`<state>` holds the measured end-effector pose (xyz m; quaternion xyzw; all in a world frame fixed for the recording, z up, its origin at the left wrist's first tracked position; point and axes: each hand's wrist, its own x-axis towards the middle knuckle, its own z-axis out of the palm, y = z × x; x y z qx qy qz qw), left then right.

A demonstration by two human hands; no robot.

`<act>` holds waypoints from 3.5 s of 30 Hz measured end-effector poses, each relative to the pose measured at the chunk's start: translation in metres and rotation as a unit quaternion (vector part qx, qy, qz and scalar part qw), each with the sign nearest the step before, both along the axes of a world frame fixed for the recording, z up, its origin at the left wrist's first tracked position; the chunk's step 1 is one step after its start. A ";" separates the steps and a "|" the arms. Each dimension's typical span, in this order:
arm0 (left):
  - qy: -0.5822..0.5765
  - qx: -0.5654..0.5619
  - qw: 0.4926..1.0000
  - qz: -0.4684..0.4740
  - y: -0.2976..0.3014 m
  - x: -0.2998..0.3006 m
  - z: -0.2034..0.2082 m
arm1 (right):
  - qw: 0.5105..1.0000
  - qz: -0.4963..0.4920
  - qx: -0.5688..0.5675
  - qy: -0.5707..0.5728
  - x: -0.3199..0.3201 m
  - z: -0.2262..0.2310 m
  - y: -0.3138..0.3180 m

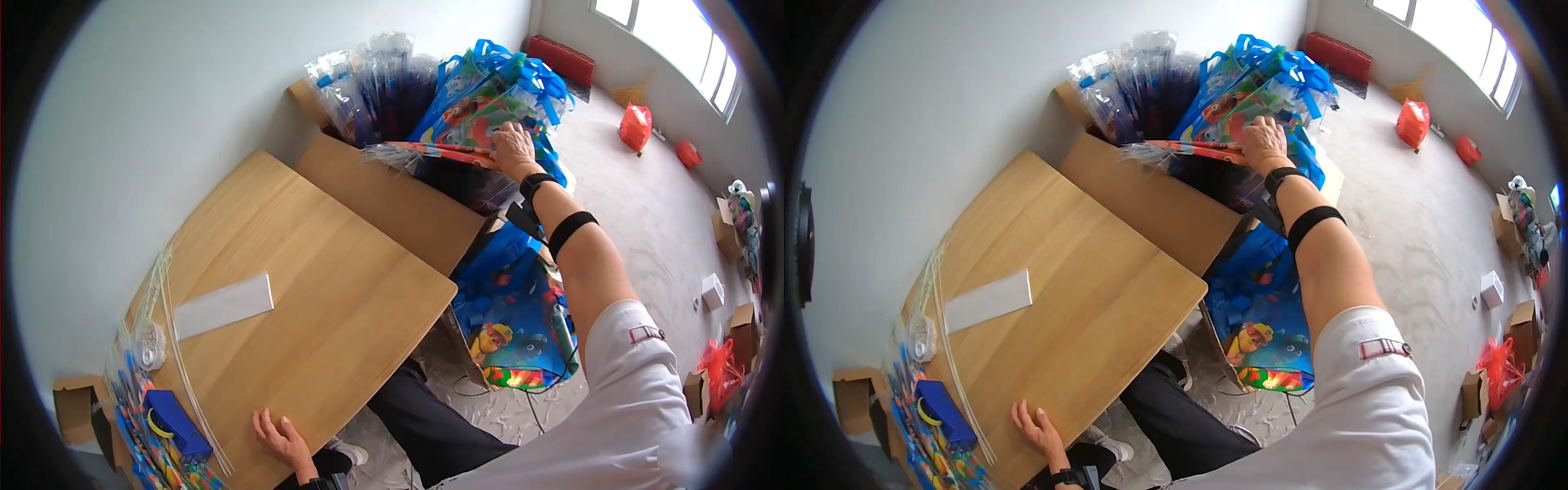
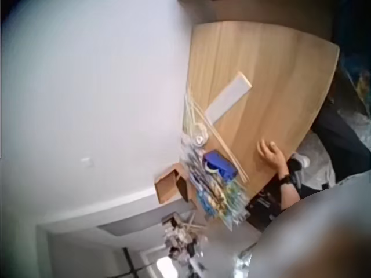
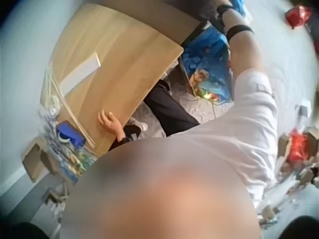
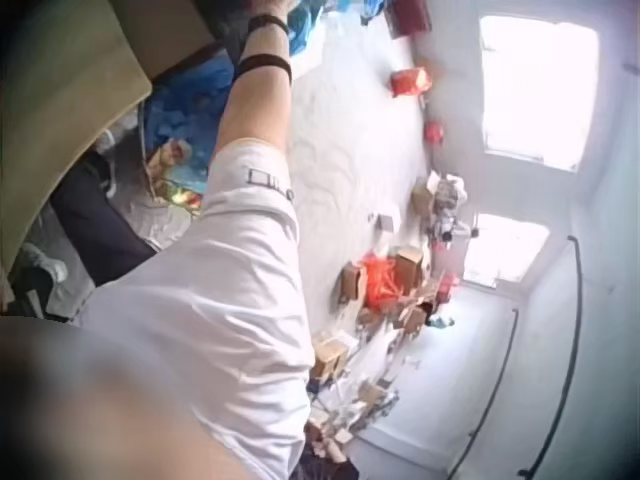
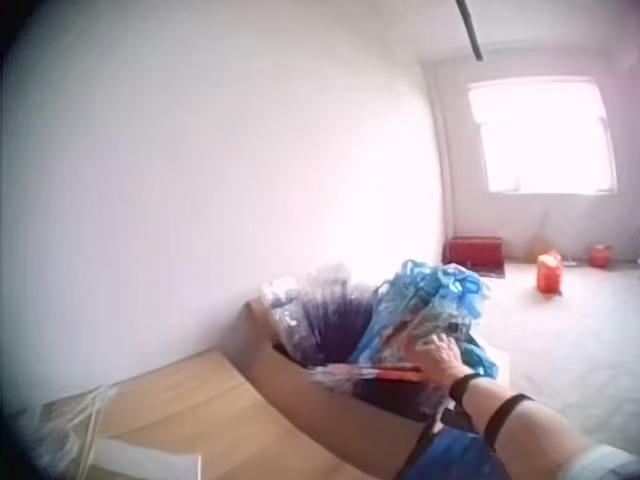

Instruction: The person is assembling and packing decorative triangular banners (pennants) into clear plastic sleeves.

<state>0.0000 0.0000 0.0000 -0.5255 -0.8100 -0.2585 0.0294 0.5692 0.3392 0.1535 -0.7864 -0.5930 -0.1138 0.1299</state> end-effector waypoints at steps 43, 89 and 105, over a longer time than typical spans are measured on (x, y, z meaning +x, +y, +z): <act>0.076 0.078 0.967 -0.231 -0.095 0.017 0.061 | 0.803 0.558 0.024 0.208 -0.242 -0.095 -0.294; 0.079 0.032 0.968 -0.234 -0.028 -0.012 0.007 | 0.892 0.442 0.097 0.018 -0.167 -0.084 -0.221; -0.063 -0.105 0.978 -0.172 0.035 -0.062 0.044 | 0.879 0.462 -0.068 0.098 -0.272 -0.131 -0.252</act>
